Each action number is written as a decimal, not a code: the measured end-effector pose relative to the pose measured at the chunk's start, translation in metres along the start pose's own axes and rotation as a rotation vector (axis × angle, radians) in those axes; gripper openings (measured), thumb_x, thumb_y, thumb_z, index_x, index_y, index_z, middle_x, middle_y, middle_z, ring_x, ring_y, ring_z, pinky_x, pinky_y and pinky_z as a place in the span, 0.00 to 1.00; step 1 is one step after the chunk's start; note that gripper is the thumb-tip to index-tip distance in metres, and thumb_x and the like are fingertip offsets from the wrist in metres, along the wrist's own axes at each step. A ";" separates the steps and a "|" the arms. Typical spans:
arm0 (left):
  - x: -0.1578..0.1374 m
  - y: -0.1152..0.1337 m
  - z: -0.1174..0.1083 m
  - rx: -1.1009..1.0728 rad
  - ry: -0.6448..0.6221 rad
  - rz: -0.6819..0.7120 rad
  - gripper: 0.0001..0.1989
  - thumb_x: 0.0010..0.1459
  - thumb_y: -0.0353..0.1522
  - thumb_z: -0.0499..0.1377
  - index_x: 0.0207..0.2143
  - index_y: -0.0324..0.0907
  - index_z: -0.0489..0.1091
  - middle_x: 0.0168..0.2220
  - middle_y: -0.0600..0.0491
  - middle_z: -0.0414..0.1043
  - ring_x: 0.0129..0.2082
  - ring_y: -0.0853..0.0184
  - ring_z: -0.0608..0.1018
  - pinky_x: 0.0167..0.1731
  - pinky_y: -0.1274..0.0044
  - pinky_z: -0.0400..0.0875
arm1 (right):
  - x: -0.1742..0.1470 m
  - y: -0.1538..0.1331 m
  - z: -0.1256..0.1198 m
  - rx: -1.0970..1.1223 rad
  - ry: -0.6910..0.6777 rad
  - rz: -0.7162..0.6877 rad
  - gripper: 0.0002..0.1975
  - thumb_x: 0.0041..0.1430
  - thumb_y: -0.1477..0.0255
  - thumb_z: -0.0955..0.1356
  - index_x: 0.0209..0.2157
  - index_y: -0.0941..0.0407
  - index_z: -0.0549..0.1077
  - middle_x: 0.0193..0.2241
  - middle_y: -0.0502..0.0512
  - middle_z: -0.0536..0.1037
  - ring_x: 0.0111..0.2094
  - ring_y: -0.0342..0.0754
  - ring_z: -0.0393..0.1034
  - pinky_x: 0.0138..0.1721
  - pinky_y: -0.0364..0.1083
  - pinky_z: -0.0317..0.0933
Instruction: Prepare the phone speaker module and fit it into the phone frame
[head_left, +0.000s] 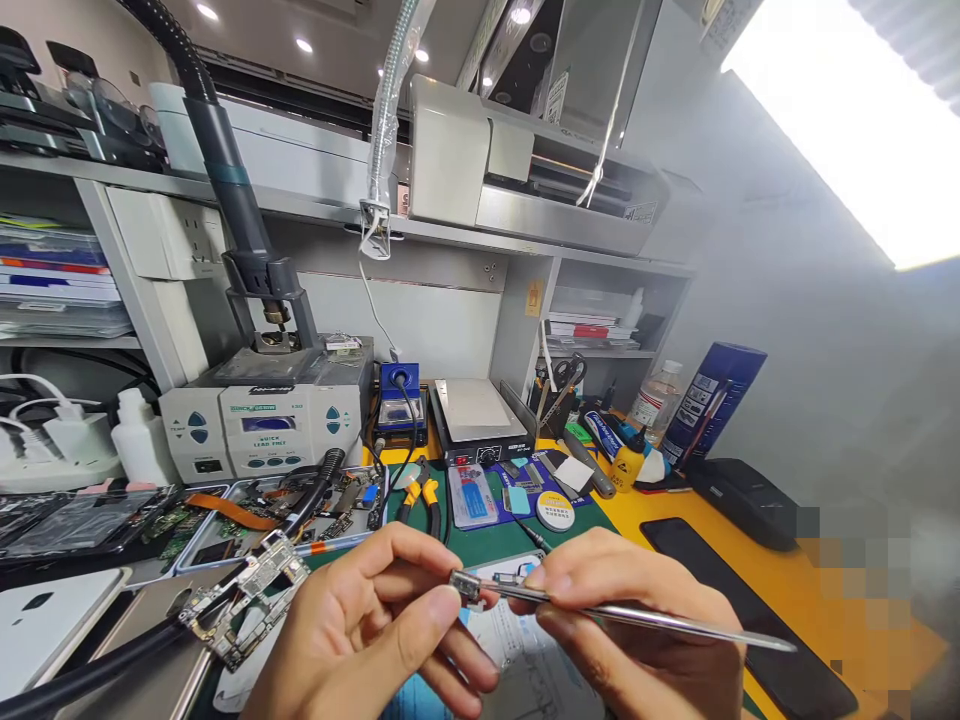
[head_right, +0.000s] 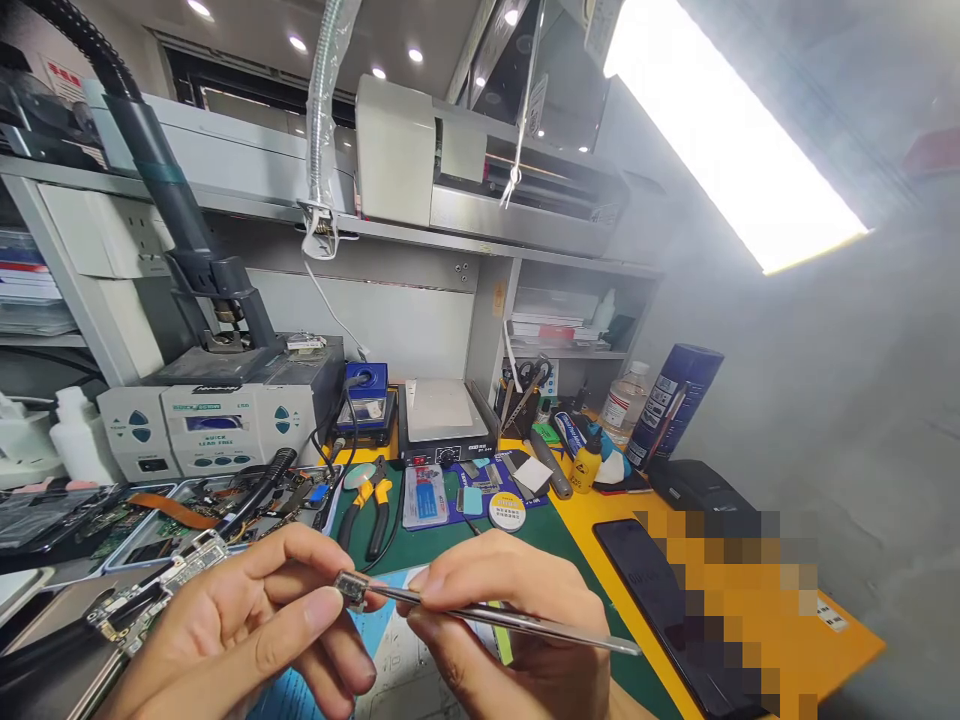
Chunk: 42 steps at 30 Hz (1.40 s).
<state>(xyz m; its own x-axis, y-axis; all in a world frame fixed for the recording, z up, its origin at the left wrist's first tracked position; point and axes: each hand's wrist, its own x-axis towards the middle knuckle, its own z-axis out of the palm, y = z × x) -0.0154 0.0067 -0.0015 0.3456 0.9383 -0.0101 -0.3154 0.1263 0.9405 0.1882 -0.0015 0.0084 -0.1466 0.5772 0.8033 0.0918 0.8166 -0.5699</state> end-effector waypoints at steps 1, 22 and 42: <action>0.000 0.000 0.000 -0.004 -0.005 -0.001 0.20 0.50 0.45 0.71 0.34 0.38 0.73 0.22 0.47 0.82 0.19 0.64 0.82 0.23 0.80 0.77 | 0.000 -0.001 0.001 0.001 0.006 0.006 0.21 0.50 0.91 0.72 0.41 0.53 0.82 0.31 0.56 0.84 0.30 0.50 0.80 0.30 0.45 0.77; 0.004 0.002 -0.008 -0.179 -0.184 -0.103 0.15 0.54 0.39 0.71 0.36 0.38 0.73 0.26 0.50 0.82 0.20 0.66 0.83 0.23 0.80 0.75 | 0.000 0.005 -0.002 0.310 -0.023 0.334 0.11 0.57 0.82 0.74 0.37 0.51 0.84 0.32 0.53 0.83 0.31 0.50 0.81 0.34 0.47 0.77; 0.005 -0.001 -0.008 -0.235 -0.225 -0.113 0.10 0.57 0.35 0.68 0.36 0.37 0.76 0.28 0.47 0.83 0.20 0.66 0.83 0.22 0.81 0.76 | -0.004 0.014 -0.001 0.556 -0.028 0.511 0.06 0.59 0.78 0.75 0.36 0.53 0.83 0.33 0.51 0.81 0.32 0.49 0.82 0.35 0.46 0.75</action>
<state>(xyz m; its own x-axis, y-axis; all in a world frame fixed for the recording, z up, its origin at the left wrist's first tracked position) -0.0205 0.0138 -0.0053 0.5677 0.8232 -0.0102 -0.4502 0.3208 0.8333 0.1915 0.0075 -0.0022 -0.2446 0.8760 0.4156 -0.3546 0.3181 -0.8793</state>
